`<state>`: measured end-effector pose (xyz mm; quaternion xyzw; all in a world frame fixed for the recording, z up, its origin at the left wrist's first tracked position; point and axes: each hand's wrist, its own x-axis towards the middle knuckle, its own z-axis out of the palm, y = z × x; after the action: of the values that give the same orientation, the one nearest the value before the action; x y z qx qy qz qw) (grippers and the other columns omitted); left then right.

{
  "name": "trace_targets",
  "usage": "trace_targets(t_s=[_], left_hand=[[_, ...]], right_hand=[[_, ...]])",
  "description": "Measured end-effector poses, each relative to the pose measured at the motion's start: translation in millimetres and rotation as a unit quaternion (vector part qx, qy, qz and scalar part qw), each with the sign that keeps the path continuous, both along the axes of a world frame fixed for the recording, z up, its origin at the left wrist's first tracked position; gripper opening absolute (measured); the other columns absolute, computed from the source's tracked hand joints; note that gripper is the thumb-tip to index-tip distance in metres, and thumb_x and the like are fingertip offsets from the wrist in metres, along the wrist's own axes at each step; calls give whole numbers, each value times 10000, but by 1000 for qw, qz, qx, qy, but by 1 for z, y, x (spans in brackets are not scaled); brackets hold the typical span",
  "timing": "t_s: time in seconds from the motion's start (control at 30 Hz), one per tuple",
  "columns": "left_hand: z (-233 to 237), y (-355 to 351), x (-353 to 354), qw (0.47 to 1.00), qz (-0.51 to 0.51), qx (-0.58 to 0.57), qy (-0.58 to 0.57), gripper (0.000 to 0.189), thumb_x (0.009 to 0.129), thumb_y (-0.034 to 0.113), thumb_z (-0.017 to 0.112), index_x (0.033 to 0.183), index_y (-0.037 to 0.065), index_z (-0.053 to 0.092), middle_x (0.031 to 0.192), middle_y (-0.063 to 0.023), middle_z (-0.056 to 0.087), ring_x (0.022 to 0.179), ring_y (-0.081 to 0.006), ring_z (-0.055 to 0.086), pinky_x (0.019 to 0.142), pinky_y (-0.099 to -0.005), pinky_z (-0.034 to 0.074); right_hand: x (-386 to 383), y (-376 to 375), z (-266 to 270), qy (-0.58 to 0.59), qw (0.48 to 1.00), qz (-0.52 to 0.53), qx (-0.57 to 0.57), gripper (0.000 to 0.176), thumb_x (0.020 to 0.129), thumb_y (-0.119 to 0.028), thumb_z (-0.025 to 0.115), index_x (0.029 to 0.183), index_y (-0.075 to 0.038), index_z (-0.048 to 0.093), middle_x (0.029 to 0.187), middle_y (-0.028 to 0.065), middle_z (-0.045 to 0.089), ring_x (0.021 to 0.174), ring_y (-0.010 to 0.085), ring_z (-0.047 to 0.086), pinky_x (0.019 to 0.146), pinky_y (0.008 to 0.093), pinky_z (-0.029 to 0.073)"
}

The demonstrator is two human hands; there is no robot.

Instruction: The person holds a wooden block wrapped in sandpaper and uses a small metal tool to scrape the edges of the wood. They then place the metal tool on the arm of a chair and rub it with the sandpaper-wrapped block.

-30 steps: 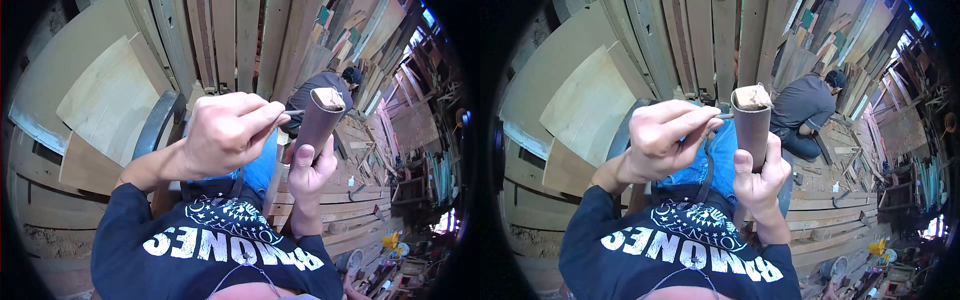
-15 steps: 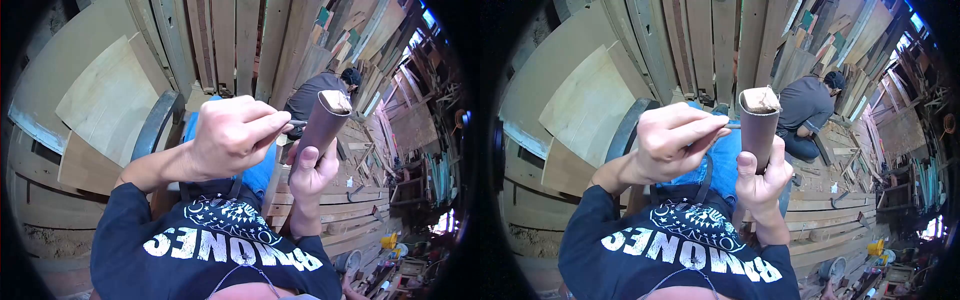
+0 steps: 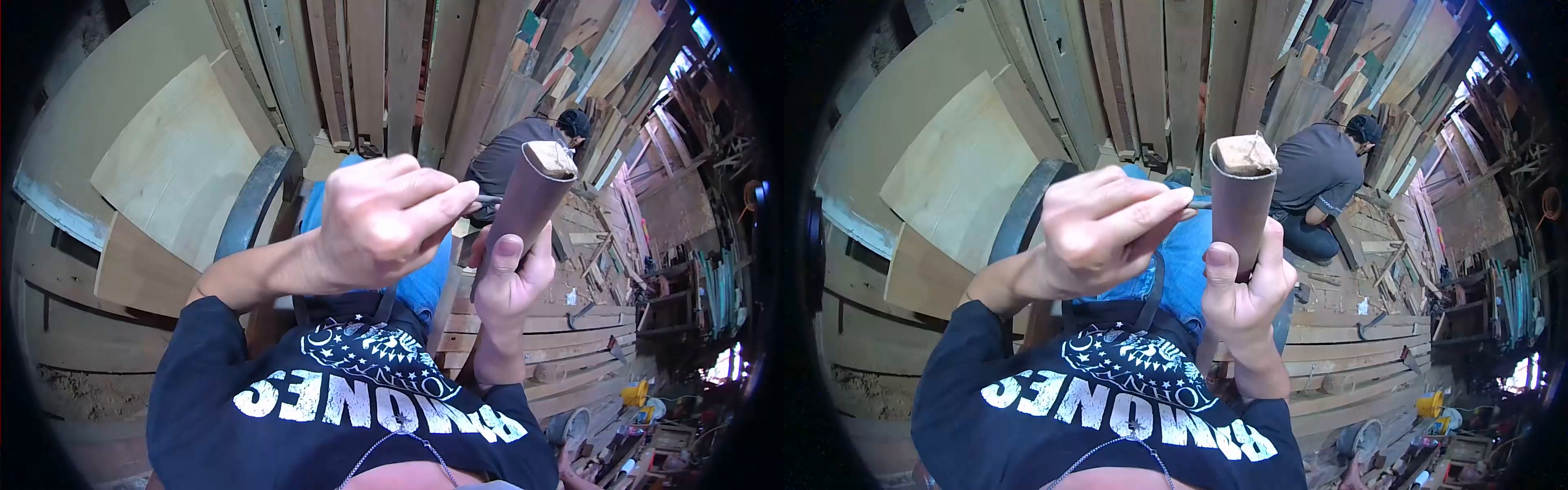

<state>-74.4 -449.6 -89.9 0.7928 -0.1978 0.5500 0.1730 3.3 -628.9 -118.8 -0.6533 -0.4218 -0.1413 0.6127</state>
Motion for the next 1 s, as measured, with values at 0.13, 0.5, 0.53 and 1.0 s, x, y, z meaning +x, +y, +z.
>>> trace_targets(t_s=[0.13, 0.5, 0.53, 1.0], left_hand=[[6, 11, 2, 998, 16, 6, -59, 362, 687, -2, 833, 1037, -4, 740, 795, -95, 707, 591, -210, 636, 507, -306, 495], [-2, 2, 2, 998, 41, 15, -36, 366, 653, -31, 832, 1010, 1, 755, 818, -88, 716, 585, -200, 626, 507, -299, 487], [-2, -1, 2, 999, 34, 14, -23, 360, 654, -32, 830, 1004, 0, 756, 810, -90, 715, 582, -202, 623, 506, -301, 488], [2, 5, 1, 997, 54, 17, -57, 358, 642, -16, 837, 990, 23, 759, 830, -84, 723, 604, -196, 629, 525, -290, 497]], right_hand=[[2, 3, -4, -22, 999, -19, -15, 402, 999, -359, 637, 1087, 28, 573, 630, 6, 588, 553, 83, 577, 533, 239, 453], [-2, 7, 3, 1, 999, -15, -39, 513, 1029, -483, 526, 1112, 23, 540, 668, 20, 560, 535, 82, 521, 483, 224, 391], [0, 6, 4, 1, 1000, -11, -26, 511, 1030, -479, 525, 1108, 26, 538, 665, 21, 560, 532, 85, 527, 481, 227, 395], [3, 5, -1, -5, 1000, -5, -10, 414, 991, -385, 643, 1055, 18, 573, 626, 12, 603, 531, 88, 595, 505, 241, 453]])
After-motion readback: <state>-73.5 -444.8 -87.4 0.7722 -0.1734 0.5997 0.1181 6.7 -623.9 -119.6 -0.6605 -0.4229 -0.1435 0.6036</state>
